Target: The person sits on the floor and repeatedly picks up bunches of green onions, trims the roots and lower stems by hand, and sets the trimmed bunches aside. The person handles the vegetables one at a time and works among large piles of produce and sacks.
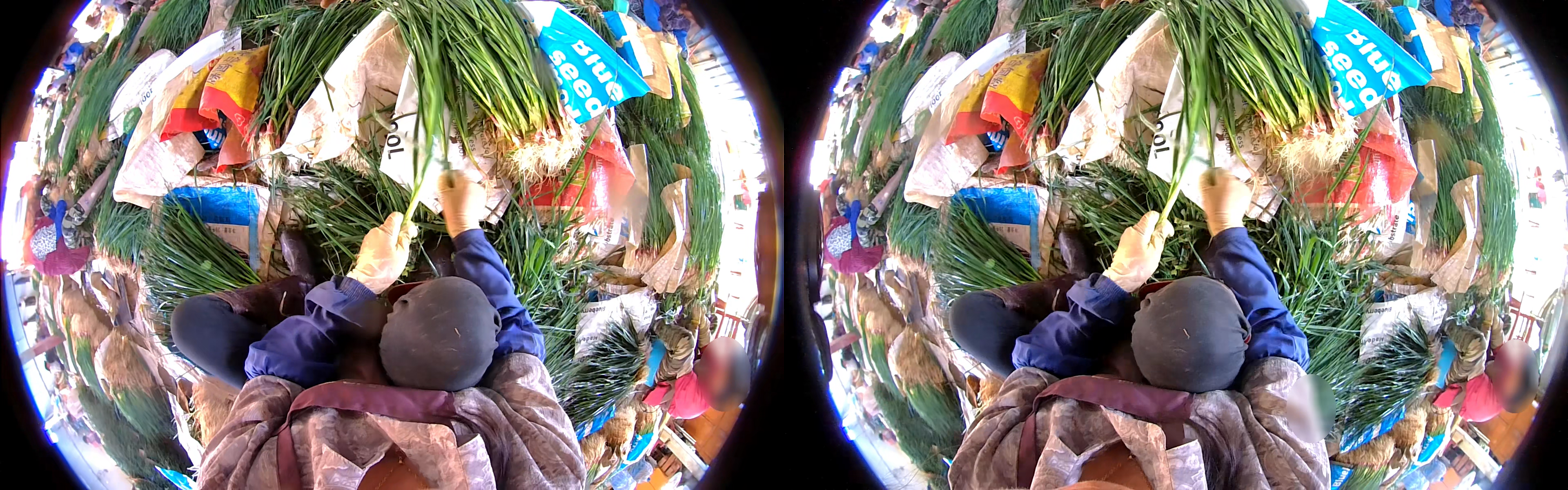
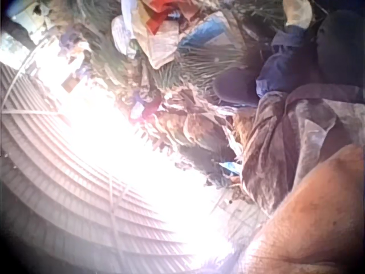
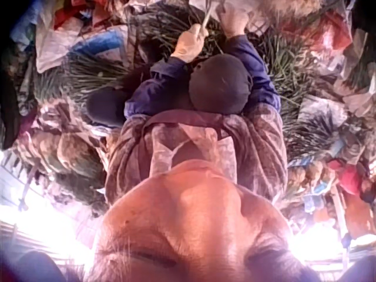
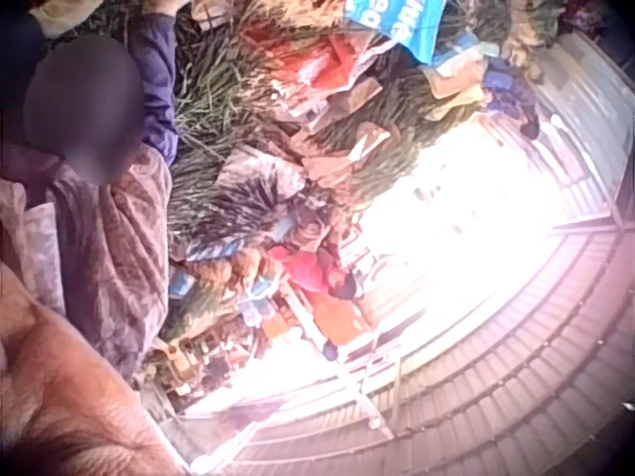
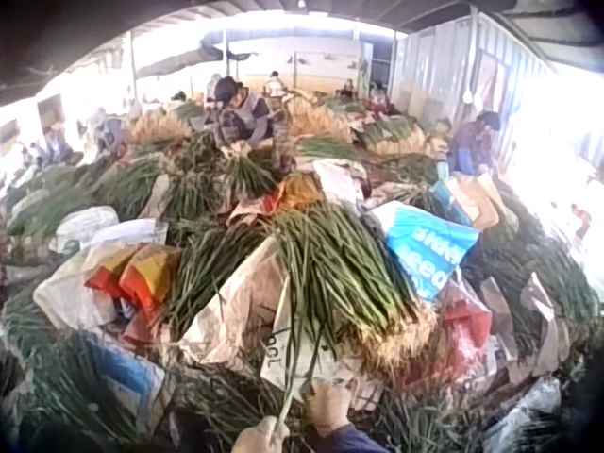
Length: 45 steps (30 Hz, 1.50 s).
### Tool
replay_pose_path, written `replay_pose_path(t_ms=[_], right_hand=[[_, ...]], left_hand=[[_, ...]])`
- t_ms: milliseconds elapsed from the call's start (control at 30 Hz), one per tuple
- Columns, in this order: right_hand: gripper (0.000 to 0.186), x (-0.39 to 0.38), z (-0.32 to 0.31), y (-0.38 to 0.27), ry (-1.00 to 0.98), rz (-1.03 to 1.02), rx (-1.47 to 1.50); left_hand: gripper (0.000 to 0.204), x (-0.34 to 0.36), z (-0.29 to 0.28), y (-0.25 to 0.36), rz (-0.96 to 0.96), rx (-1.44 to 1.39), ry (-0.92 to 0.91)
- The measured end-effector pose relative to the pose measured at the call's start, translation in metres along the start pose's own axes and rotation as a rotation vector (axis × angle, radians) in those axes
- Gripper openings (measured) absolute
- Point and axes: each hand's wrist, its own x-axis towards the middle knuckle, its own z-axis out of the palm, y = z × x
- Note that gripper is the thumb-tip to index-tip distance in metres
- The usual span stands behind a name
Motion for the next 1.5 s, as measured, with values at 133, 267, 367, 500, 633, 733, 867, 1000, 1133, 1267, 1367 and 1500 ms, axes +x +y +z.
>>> replay_pose_path(t_ms=[133,267,367,500,633,733,867,1000,1133,1267,1367,1500], right_hand=[[0.037,-0.037,0.041,0.052,-0.515,-0.218,-0.425],[0.043,-0.052,0.011,0.069,-1.274,-0.258,-0.493],[0.034,-0.014,-0.011,0.049,-0.501,-0.200,-0.297],[0.037,0.042,-0.021,0.047,0.205,-0.027,-0.530],[0.039,0.046,-0.024,0.071,-0.087,0.010,-0.358],[0.042,-0.006,-0.039,0.004,-0.150,-0.179,-0.114],[0.036,-0.038,-0.024,0.008,-0.388,-0.282,0.225],[0.036,-0.001,-0.004,0.062,-0.521,0.209,1.154],[0.040,-0.010,-0.001,-0.009,-0.833,0.262,1.755],[0.028,-0.018,0.008,-0.007,-0.752,0.426,1.787],[0.022,-0.036,0.015,-0.002,-0.604,0.504,1.791],[0.022,-0.006,0.020,0.043,-0.084,0.680,1.690]], left_hand=[[0.020,0.007,0.000,0.029,0.141,-0.198,0.008],[0.021,0.036,-0.053,0.028,0.030,-0.125,0.042],[0.026,0.049,-0.077,0.015,-0.241,-0.242,-0.025],[0.020,0.043,-0.036,0.026,-0.298,-0.279,-0.273],[0.025,0.038,-0.005,0.062,-0.112,-0.145,-0.299],[0.028,0.064,0.002,0.037,-0.099,0.107,-0.136],[0.026,0.054,0.019,0.028,0.045,0.033,-0.126],[0.026,0.043,0.006,0.016,-0.121,-0.377,-0.330],[0.027,0.025,-0.005,0.010,-0.136,-0.444,-0.422],[0.027,0.025,0.001,0.008,-0.045,-0.477,-0.355],[0.027,0.022,0.005,-0.001,0.015,-0.412,-0.256],[0.026,0.007,0.024,-0.009,-0.027,-0.444,-0.259]])
